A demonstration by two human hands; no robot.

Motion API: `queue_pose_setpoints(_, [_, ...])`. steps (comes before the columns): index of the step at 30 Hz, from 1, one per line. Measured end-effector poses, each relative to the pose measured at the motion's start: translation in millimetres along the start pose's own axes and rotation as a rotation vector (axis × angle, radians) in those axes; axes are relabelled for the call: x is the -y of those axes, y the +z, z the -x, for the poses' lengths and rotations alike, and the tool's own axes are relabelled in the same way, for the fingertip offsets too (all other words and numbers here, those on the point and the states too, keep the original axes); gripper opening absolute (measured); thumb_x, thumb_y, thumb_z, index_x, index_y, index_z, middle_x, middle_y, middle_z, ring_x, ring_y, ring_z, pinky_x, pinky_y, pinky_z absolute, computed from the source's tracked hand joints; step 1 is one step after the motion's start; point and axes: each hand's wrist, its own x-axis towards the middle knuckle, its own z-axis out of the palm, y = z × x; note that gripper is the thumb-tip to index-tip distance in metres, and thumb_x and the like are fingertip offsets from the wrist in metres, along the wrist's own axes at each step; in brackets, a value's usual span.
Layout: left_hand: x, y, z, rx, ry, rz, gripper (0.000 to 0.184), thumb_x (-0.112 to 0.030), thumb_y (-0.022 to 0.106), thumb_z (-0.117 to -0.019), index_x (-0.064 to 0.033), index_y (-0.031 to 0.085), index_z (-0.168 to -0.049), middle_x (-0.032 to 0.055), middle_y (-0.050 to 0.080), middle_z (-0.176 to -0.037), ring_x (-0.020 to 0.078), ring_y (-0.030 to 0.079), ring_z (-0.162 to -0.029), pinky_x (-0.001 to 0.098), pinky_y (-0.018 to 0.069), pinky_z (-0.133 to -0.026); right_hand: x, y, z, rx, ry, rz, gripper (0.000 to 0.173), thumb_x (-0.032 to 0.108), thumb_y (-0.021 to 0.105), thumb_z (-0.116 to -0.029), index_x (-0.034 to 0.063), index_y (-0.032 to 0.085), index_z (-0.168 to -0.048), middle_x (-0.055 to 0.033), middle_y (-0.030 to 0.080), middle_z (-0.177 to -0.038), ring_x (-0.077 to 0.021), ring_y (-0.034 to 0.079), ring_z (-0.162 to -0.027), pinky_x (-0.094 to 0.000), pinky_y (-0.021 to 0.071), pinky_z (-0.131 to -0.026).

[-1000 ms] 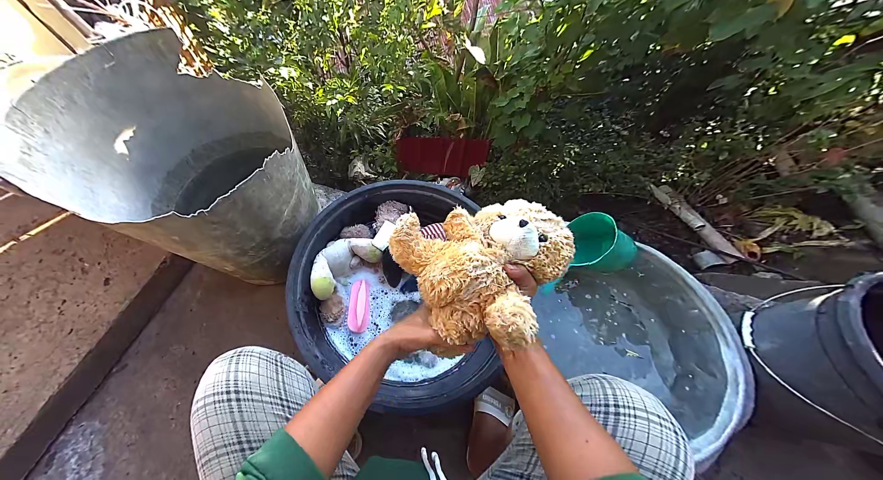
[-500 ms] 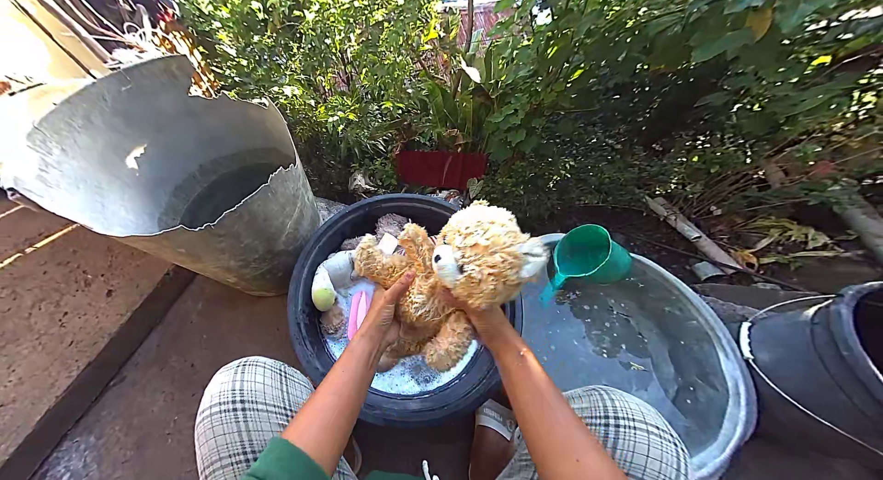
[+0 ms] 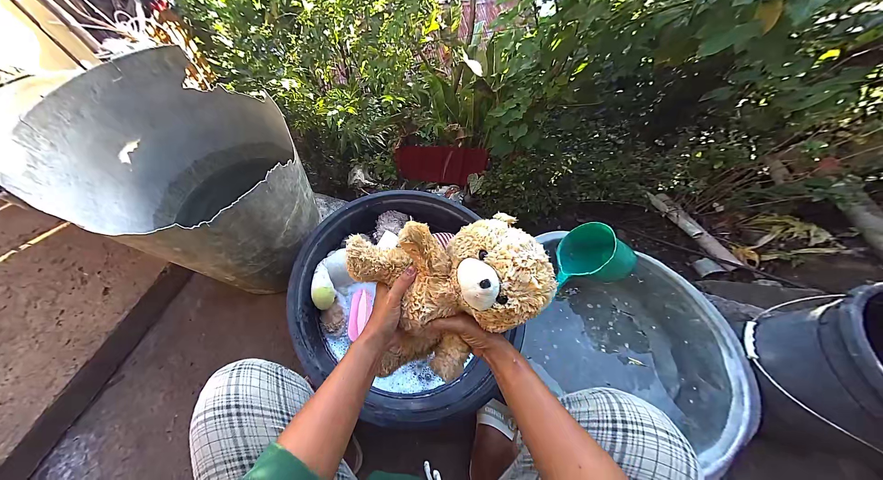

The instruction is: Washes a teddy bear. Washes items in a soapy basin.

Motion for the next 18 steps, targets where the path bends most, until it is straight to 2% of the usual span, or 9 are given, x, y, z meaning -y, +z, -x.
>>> queue_pose_setpoints(2, [-1,-1,5,0.072,0.068,-0.021,0.063,-0.026,0.067,-0.0936,0.0007,0.037,-0.143,0.0106,0.066,-0.110,0.0123,0.069,-0.096,0.0311,0.0599,-0.086,10,7,7,-0.038,0.030,-0.089,0.025,0.000,0.069,-0.0753,0.0133,0.064,-0.095,0.0071,0.073,-0.081,-0.0014,0.070,-0.077,-0.0223,0.0596,-0.075])
queue_pose_setpoints(4, [-4,1,12,0.118,0.158,-0.119,0.088,-0.025,0.083,-0.0741,0.0029,0.034,-0.142,0.0077,0.063,-0.114,0.0071,0.067,-0.100,0.0261,0.0584,-0.090,19,13,13,-0.096,0.044,-0.155,0.021,-0.002,0.062,-0.0793,0.0143,0.063,-0.092,0.0075,0.071,-0.076,-0.0009,0.069,-0.072,-0.0213,0.0593,-0.069])
queue_pose_setpoints(5, [-4,3,16,0.114,0.198,-0.168,0.092,-0.022,0.088,-0.0694,0.0042,0.036,-0.141,0.0077,0.063,-0.117,0.0056,0.066,-0.103,0.0241,0.0570,-0.093,22,16,14,-0.126,0.055,-0.155,0.019,-0.002,0.059,-0.0823,0.0140,0.063,-0.091,0.0075,0.070,-0.075,-0.0005,0.068,-0.071,-0.0210,0.0586,-0.068])
queue_pose_setpoints(7, [4,10,18,0.019,0.271,-0.188,0.090,-0.020,0.091,-0.0670,0.0061,0.042,-0.138,0.0096,0.065,-0.118,0.0060,0.066,-0.107,0.0241,0.0553,-0.097,19,20,13,-0.164,0.046,-0.089,0.016,-0.002,0.056,-0.0885,0.0111,0.061,-0.096,0.0074,0.066,-0.078,0.0011,0.065,-0.073,-0.0197,0.0560,-0.071])
queue_pose_setpoints(10, [19,18,11,-0.111,0.315,-0.123,0.092,-0.018,0.083,-0.0756,0.0063,0.030,-0.147,0.0152,0.058,-0.129,0.0104,0.061,-0.116,0.0272,0.0518,-0.102,-7,19,3,-0.186,-0.137,0.004,0.016,0.003,0.062,-0.0862,0.0023,0.063,-0.103,0.0044,0.068,-0.086,0.0021,0.064,-0.083,-0.0197,0.0548,-0.080])
queue_pose_setpoints(12, [22,21,5,-0.164,0.321,-0.091,0.076,-0.018,0.077,-0.0809,0.0054,0.038,-0.141,0.0116,0.063,-0.120,0.0084,0.065,-0.108,0.0263,0.0551,-0.096,-14,21,0,-0.216,-0.179,0.071,0.019,0.006,0.064,-0.0863,-0.0011,0.064,-0.104,0.0017,0.067,-0.089,0.0019,0.064,-0.086,-0.0201,0.0538,-0.083])
queue_pose_setpoints(15, [28,20,-2,-0.200,0.280,-0.040,0.041,-0.023,0.059,-0.0986,0.0048,0.052,-0.128,0.0099,0.068,-0.104,0.0097,0.069,-0.093,0.0295,0.0589,-0.087,-2,28,6,-0.226,-0.104,0.185,0.013,0.003,0.060,-0.0891,-0.0026,0.064,-0.099,0.0001,0.063,-0.085,0.0011,0.060,-0.082,-0.0201,0.0511,-0.080])
queue_pose_setpoints(16, [31,18,-5,-0.220,0.258,-0.029,0.038,-0.027,0.050,-0.1036,0.0035,0.056,-0.124,0.0096,0.068,-0.101,0.0103,0.068,-0.092,0.0304,0.0587,-0.085,0,29,8,-0.211,-0.070,0.212,0.013,0.003,0.059,-0.0908,-0.0037,0.064,-0.100,-0.0012,0.063,-0.086,0.0003,0.060,-0.082,-0.0207,0.0506,-0.081])
queue_pose_setpoints(18, [37,13,-9,-0.237,0.200,0.013,0.043,-0.033,0.035,-0.1106,0.0009,0.059,-0.123,0.0105,0.068,-0.101,0.0132,0.068,-0.094,0.0337,0.0577,-0.085,-4,29,9,-0.195,-0.052,0.244,0.018,0.004,0.061,-0.0917,-0.0071,0.065,-0.105,-0.0052,0.065,-0.091,-0.0022,0.060,-0.086,-0.0224,0.0504,-0.085])
